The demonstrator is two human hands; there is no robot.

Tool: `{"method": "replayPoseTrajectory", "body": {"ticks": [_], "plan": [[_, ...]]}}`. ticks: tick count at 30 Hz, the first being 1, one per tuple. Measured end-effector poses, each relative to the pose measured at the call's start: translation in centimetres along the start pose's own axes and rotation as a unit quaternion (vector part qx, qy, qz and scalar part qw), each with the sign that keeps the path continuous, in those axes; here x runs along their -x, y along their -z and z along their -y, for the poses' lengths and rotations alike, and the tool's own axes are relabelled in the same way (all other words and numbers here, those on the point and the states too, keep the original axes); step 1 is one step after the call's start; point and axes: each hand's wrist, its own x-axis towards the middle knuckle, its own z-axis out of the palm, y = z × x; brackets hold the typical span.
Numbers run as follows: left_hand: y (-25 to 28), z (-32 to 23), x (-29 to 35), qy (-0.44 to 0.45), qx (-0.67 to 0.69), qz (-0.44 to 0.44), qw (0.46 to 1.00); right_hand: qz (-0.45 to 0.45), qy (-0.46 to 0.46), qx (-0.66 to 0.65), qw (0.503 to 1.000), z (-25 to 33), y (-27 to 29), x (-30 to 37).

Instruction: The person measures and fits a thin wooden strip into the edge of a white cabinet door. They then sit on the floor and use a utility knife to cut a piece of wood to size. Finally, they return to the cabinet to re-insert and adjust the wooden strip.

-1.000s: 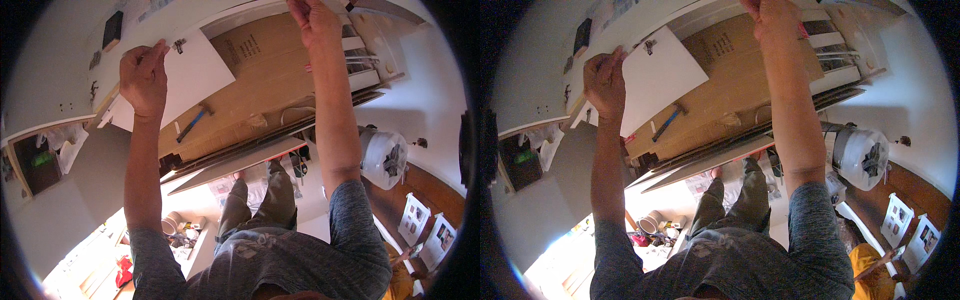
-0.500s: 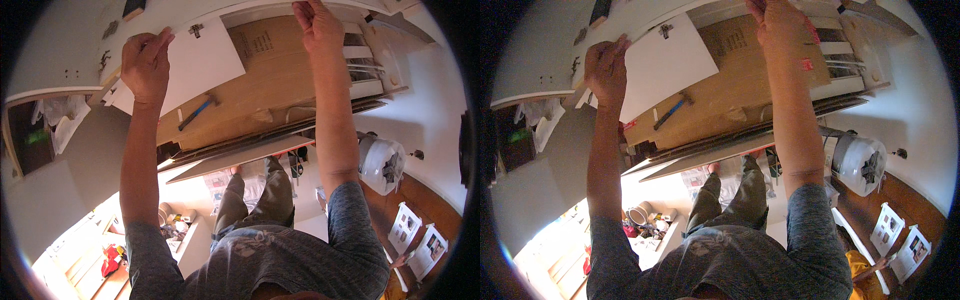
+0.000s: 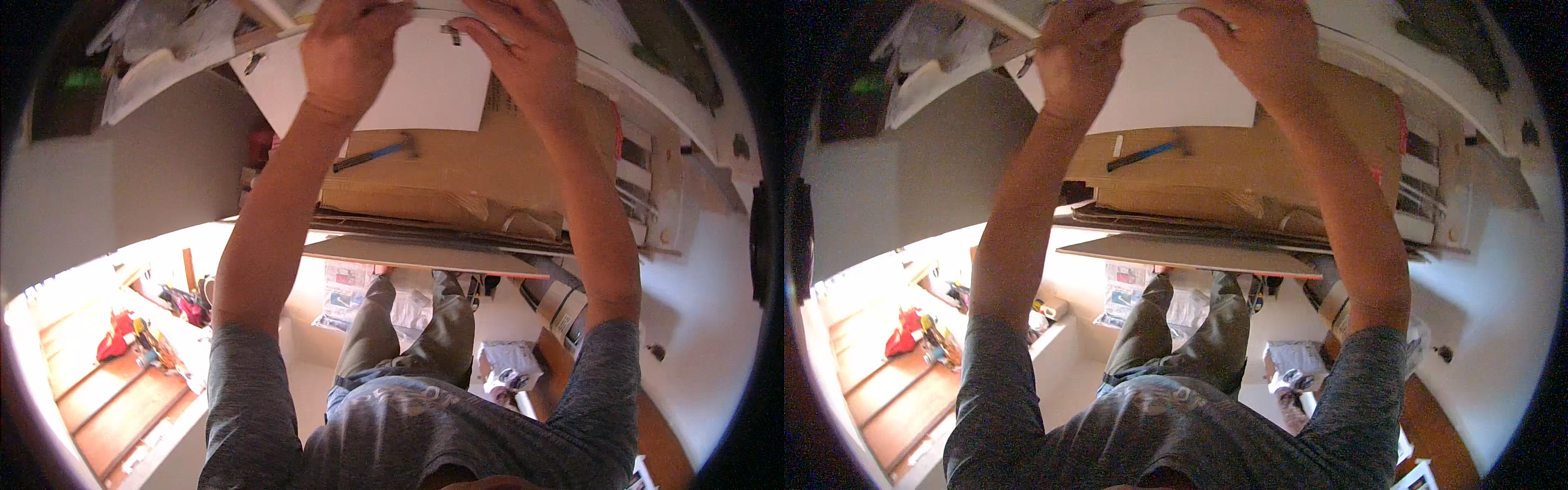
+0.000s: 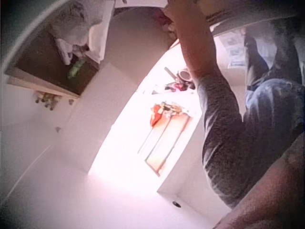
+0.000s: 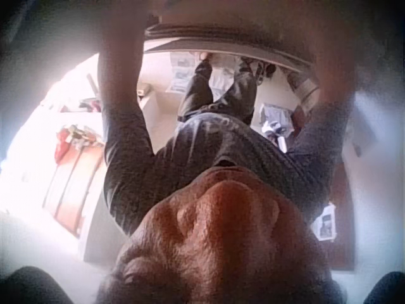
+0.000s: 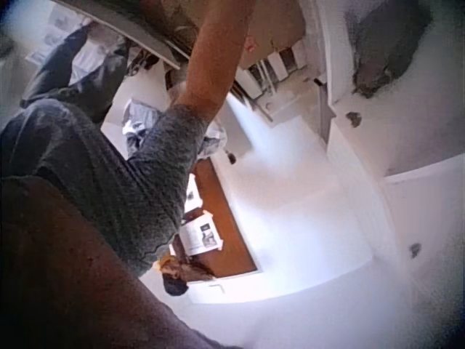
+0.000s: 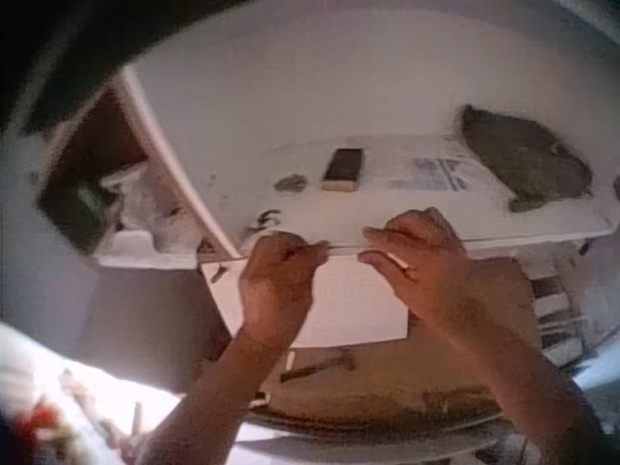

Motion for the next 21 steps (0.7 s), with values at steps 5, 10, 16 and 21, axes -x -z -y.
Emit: {"method": "replayPoseTrajectory", "body": {"ticks": [5,10,16,21], "plan": [[0.3,0.6,0.0,-0.020,0.021,-0.057,0.998,0.090,-0.018,0.024,0.996,0.4,-1.1,-0.8],[-0.1,0.5,1.5,0.005,0.013,-0.125,0.992,0.098,-0.019,0.033,0.994,0.1,-1.3,-1.0],[0.2,-3.0,5.2,0.558,0.327,-0.201,0.736,0.114,-0.055,0.016,0.992,0.0,-1.2,-1.1],[-0.4,0.1,4.6,0.549,0.530,-0.322,0.561,0.131,-0.044,0.037,0.990,0.1,-0.9,-1.0]]}}
